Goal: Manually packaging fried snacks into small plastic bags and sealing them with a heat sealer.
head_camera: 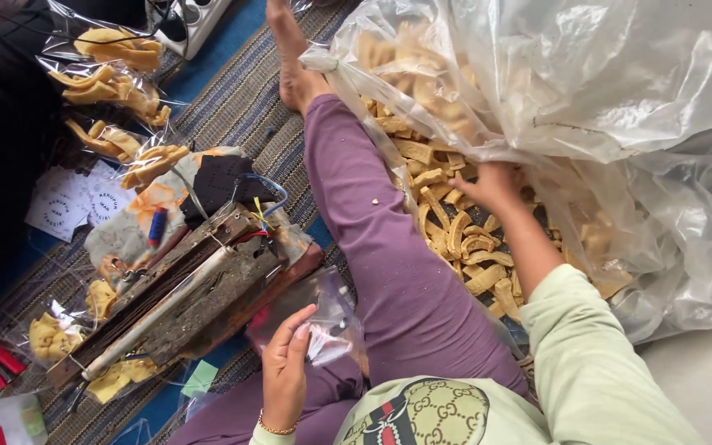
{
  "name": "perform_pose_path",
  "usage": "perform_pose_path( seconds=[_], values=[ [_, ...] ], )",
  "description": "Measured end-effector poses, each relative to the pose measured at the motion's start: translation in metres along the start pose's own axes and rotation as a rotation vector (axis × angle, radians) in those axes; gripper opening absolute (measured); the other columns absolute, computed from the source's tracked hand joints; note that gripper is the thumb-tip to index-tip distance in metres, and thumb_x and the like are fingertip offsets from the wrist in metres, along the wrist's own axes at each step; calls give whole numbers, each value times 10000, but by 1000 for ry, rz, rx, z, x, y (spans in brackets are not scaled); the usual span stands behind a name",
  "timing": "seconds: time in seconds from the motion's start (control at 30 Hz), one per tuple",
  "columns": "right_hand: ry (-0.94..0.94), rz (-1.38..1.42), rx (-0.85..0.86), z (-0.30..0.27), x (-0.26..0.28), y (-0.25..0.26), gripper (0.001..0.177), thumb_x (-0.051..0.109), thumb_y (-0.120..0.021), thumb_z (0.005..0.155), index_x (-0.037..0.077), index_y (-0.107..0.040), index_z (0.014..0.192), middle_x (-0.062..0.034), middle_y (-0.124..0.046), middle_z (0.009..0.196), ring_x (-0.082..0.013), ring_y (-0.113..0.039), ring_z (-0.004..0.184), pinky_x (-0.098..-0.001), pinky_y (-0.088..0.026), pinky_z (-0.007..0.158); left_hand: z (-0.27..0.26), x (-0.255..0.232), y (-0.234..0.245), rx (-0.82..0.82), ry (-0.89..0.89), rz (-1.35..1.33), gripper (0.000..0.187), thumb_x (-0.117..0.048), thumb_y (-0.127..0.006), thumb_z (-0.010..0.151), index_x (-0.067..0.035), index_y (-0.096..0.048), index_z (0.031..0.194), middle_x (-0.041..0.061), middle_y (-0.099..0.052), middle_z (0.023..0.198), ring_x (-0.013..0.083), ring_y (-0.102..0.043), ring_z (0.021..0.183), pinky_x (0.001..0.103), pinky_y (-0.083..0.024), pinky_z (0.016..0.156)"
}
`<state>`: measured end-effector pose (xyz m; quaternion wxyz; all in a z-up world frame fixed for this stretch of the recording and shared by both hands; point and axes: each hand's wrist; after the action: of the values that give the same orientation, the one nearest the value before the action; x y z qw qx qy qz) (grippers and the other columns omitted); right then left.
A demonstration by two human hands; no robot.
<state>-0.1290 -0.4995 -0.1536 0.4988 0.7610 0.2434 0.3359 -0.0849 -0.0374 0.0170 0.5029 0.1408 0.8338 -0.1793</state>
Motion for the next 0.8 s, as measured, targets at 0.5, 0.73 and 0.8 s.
perform_pose_path(
  seconds=[0.5,0.73,0.8],
  values=[
    [181,-223,-220,9,37,-13,833,235,-812,765,30,-441,1483,-316,-484,1408,-502,-521,1223,-598,-402,1017,13,-21,-5,42,-180,501,233,-110,-681,884,-16,-815,1049,98,-721,1054,152,-648,897,254,-517,733],
    [-88,35,10,26,49,-6,265,176,-586,946,217,-698,1183,-77,-719,1081,-294,-647,847,-447,-478,896,5,-27,1,156,41,95,461,151,-470,801,9,-643,1205,137,-604,1445,75,-540,632,216,-474,505],
    [-136,32,52,30,57,-12,417,265,-606,996,-47,-612,1274,-220,-680,1064,-359,-683,882,-507,-527,860,3,-23,2,140,23,85,384,137,-472,823,20,-702,1108,141,-703,1333,89,-579,671,225,-500,526]
  ],
)
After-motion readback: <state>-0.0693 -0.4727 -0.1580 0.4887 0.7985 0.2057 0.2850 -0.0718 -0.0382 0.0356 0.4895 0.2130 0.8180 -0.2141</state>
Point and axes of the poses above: each hand's wrist, its own z-axis towards the middle knuckle, its own y-axis out of the back of the hand, x = y × z
